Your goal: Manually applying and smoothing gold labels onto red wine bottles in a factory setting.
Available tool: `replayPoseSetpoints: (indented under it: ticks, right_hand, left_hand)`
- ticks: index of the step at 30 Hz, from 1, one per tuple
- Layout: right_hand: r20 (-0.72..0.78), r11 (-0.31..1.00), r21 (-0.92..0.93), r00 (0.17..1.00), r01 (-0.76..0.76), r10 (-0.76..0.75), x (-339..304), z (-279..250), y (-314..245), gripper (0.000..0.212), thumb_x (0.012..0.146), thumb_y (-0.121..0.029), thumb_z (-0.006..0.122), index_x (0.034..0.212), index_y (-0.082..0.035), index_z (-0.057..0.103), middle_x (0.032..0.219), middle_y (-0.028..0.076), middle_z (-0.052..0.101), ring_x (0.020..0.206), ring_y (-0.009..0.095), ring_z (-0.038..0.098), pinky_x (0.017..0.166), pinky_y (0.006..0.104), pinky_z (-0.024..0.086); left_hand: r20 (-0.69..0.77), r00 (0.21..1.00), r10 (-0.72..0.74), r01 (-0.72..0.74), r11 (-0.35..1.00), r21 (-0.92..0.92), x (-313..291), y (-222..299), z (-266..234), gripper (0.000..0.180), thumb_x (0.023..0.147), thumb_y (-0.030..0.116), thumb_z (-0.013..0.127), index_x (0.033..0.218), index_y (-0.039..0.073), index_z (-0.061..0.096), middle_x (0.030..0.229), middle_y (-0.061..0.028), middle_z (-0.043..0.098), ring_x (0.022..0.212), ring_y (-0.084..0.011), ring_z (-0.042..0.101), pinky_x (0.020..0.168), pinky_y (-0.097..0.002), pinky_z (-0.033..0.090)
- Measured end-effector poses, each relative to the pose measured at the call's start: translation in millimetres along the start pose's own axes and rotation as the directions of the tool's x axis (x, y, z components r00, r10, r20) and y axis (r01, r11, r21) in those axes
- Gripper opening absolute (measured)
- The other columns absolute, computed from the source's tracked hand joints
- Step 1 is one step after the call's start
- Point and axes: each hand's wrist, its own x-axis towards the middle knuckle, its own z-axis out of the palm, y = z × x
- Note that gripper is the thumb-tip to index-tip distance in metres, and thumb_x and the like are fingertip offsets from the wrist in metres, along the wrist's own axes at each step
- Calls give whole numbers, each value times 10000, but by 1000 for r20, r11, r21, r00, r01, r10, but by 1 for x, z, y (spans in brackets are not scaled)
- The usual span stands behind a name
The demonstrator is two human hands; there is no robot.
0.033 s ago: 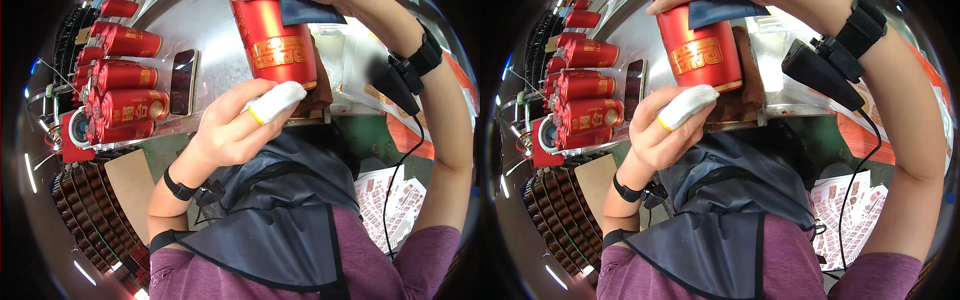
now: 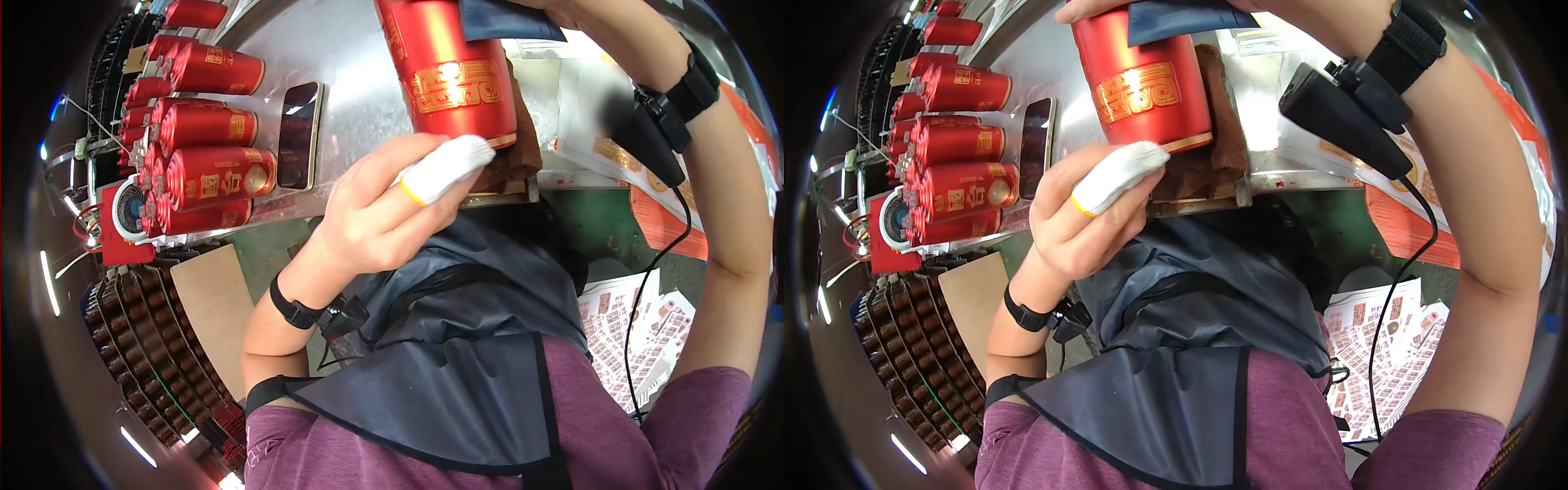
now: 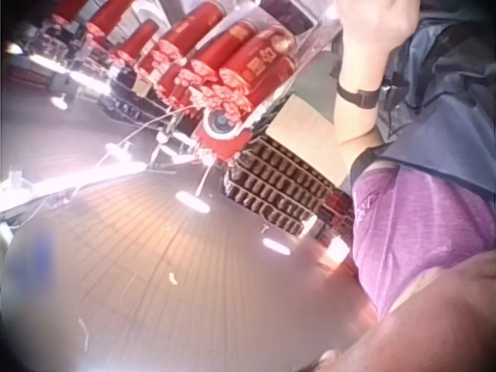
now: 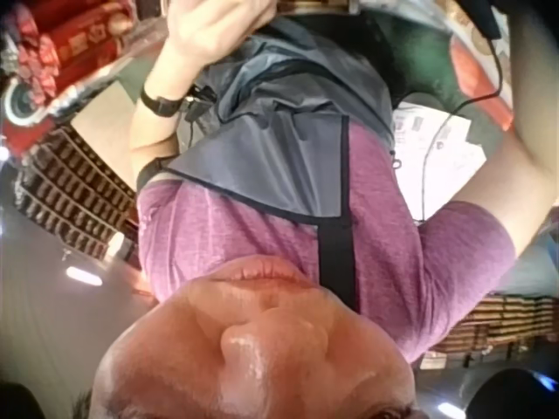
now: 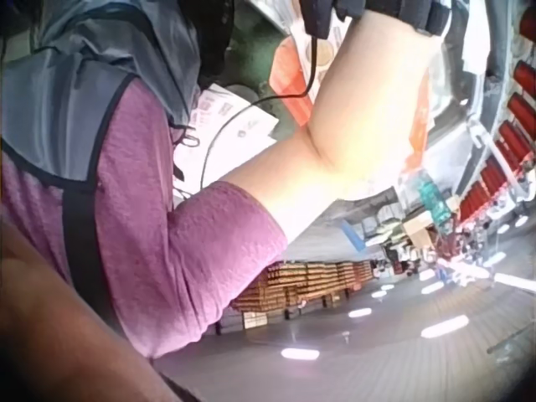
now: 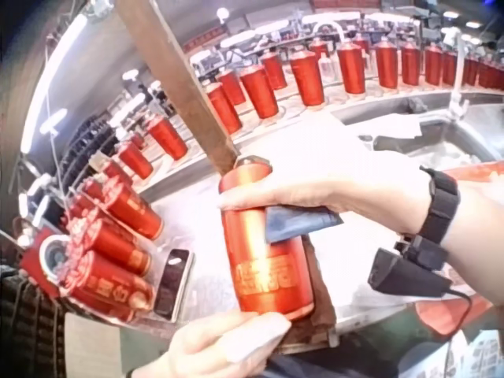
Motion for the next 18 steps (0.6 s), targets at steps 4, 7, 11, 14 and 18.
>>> replayPoseSetpoints:
  ticks: [4, 7, 11, 14, 18]
  right_hand:
    - [166, 955, 294, 986, -44, -5, 32, -5, 12, 404, 886, -485, 794, 941, -99, 690, 681, 26, 662, 532, 71, 614, 438, 206, 430]
    - [274, 899, 430, 961, -89, -36, 41, -3, 29, 353, 885, -422, 808, 920, -92, 688, 638, 5, 617, 514, 72, 576, 457, 217, 415]
    - [142, 935, 346, 980, 80, -137, 34, 8, 10, 324, 902, -393, 792, 932, -86, 694, 621, -7, 585, 489, 61, 522, 455, 224, 381]
    - [-10, 906, 90, 910, 414, -414, 35, 13, 0, 320, 904, -391, 790, 944, -88, 695, 621, -6, 586, 488, 58, 521, 452, 223, 376]
    - [-91, 636, -327, 647, 699, -757, 28, 8, -17, 315, 907, -389, 787, 960, -92, 697, 621, -6, 586, 486, 54, 520, 448, 222, 369]
  left_hand:
    - [-25, 987, -156, 157, 987, 20, -18, 13, -6, 295, 689, -72, 781, 981, -31, 766, 1093, -123, 742, 1020, -295, 706, 823, -371, 636]
    - [-43, 980, -192, 192, 981, 1, -17, 19, -4, 323, 671, -85, 774, 992, -50, 762, 1075, -141, 742, 1008, -309, 710, 821, -374, 635]
    - [-73, 981, -178, 182, 982, 55, -22, 18, -1, 322, 675, -86, 775, 994, -49, 763, 1075, -135, 743, 984, -296, 708, 805, -367, 632]
    - [-71, 984, -165, 170, 984, 62, -25, 17, 3, 425, 704, -82, 754, 1119, 3, 776, 1143, -127, 738, 1010, -309, 698, 880, -398, 582]
    - [-88, 985, -151, 156, 986, 62, -23, 15, 5, 425, 691, -80, 756, 1107, 2, 778, 1141, -124, 737, 1002, -307, 696, 876, -399, 587]
